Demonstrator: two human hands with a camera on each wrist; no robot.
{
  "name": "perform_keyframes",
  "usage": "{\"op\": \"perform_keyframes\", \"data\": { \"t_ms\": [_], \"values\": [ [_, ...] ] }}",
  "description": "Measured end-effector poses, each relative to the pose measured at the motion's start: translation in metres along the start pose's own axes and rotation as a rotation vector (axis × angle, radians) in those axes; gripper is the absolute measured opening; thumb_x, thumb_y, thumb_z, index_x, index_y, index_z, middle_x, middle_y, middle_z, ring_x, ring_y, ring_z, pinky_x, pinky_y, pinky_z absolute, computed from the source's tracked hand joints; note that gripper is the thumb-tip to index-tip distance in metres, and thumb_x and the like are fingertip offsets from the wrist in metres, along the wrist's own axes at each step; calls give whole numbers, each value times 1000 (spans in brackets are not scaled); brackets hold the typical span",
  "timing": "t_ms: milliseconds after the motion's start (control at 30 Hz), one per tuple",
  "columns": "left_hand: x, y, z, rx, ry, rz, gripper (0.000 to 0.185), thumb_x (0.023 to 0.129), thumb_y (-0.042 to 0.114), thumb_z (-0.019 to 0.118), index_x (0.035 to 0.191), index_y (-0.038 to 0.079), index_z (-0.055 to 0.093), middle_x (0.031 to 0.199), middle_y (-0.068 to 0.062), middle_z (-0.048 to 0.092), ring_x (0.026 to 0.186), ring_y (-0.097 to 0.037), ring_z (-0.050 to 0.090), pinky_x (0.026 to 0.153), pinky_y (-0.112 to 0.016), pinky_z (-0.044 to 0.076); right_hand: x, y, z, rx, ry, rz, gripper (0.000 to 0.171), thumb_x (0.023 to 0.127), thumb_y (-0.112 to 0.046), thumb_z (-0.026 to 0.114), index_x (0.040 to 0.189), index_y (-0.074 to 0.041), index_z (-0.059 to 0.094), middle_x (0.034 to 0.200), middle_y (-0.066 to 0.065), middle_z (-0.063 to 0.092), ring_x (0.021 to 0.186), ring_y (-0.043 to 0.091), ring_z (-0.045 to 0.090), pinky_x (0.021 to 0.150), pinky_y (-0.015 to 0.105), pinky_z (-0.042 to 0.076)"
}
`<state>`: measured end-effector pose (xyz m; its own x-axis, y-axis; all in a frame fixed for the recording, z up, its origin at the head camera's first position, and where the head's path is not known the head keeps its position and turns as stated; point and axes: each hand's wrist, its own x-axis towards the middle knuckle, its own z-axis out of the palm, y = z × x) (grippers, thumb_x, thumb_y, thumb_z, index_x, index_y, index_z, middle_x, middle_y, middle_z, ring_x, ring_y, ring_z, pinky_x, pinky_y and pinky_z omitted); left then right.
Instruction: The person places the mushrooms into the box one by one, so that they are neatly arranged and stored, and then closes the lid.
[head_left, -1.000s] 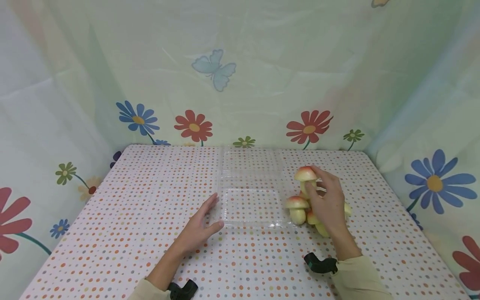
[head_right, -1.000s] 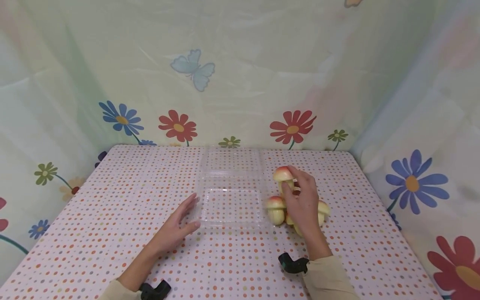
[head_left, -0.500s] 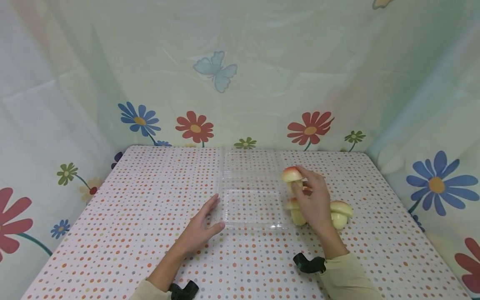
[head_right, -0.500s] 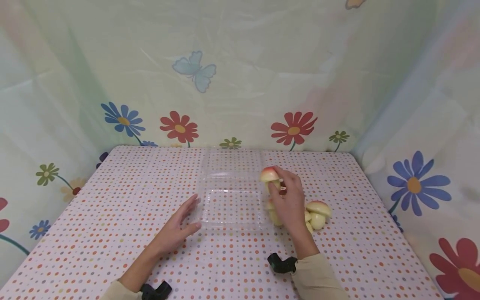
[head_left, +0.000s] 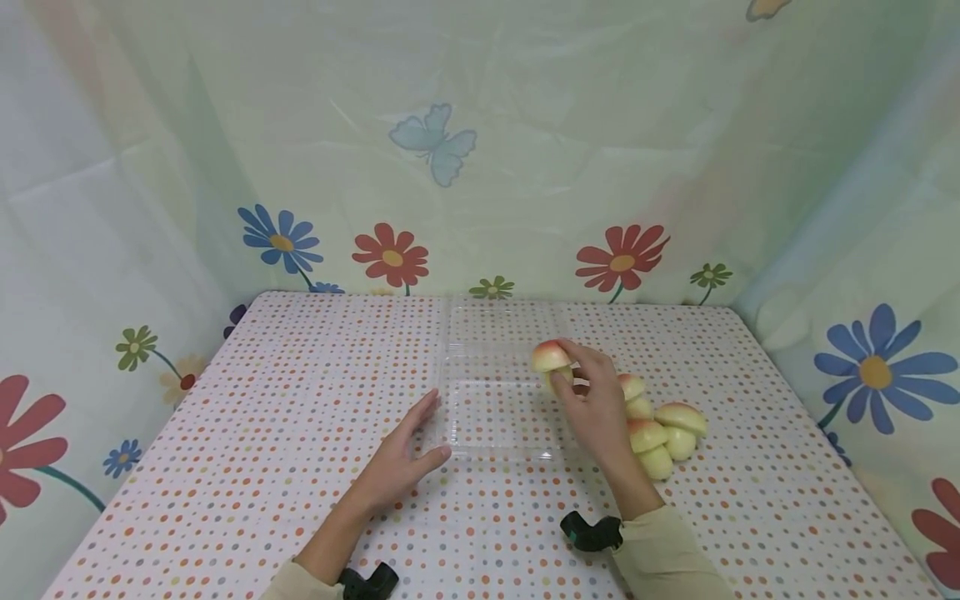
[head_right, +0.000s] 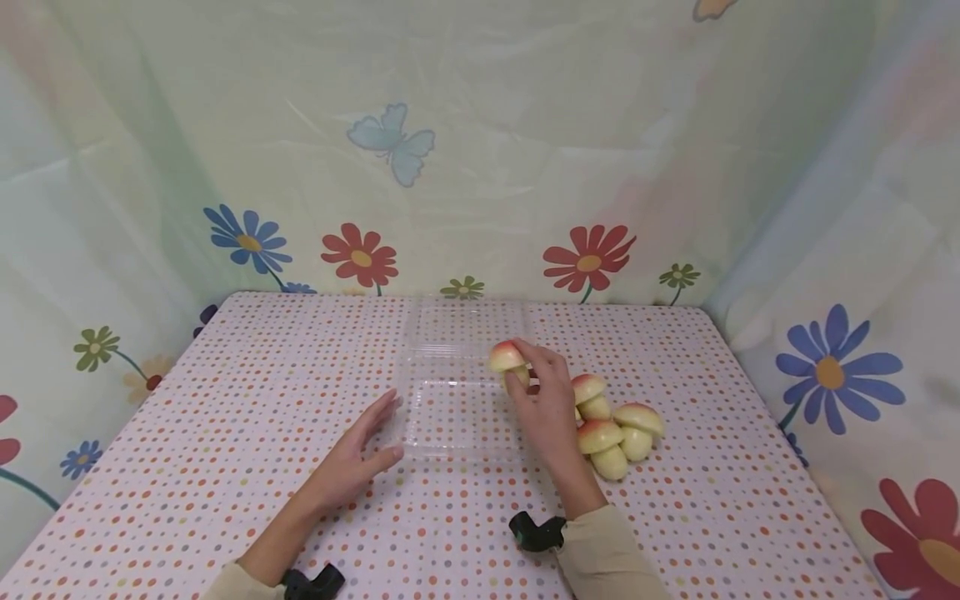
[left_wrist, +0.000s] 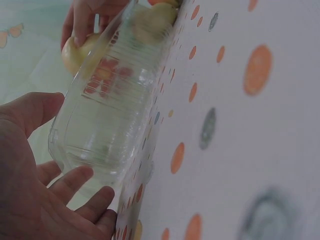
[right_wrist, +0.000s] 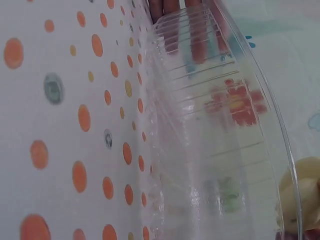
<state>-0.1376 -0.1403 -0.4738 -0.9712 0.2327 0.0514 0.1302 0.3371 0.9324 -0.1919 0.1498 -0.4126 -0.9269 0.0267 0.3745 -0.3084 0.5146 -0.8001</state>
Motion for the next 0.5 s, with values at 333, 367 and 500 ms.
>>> {"op": "perform_keyframes", "data": {
  "t_ms": [333,367,500],
  "values": [
    [0,1,1,-6,10,-4,82,98,23,71,166,28,24,169,2,32,158,-27,27,128,-58,16,0,-9,21,17,-31,-30,50,97,-8,68,146,-13,59,145,21,52,109,36,65,85,37,59],
    [0,1,1,-6,10,-4,82,98,23,71,166,28,24,169,2,32,158,-27,27,128,-58,16,0,-9,24,17,-29,-34,50,97,-8,68,146,-13,60,144,21,52,108,36,66,85,38,59],
    [0,1,1,-6,9,-8,82,98,23,71,166,27,24,169,2,33,158,-26,27,128,-58,17,1,-11,31,21,-40,-37,50,96,-7,69,145,-13,60,144,21,53,107,37,67,85,42,61]
  ]
}}
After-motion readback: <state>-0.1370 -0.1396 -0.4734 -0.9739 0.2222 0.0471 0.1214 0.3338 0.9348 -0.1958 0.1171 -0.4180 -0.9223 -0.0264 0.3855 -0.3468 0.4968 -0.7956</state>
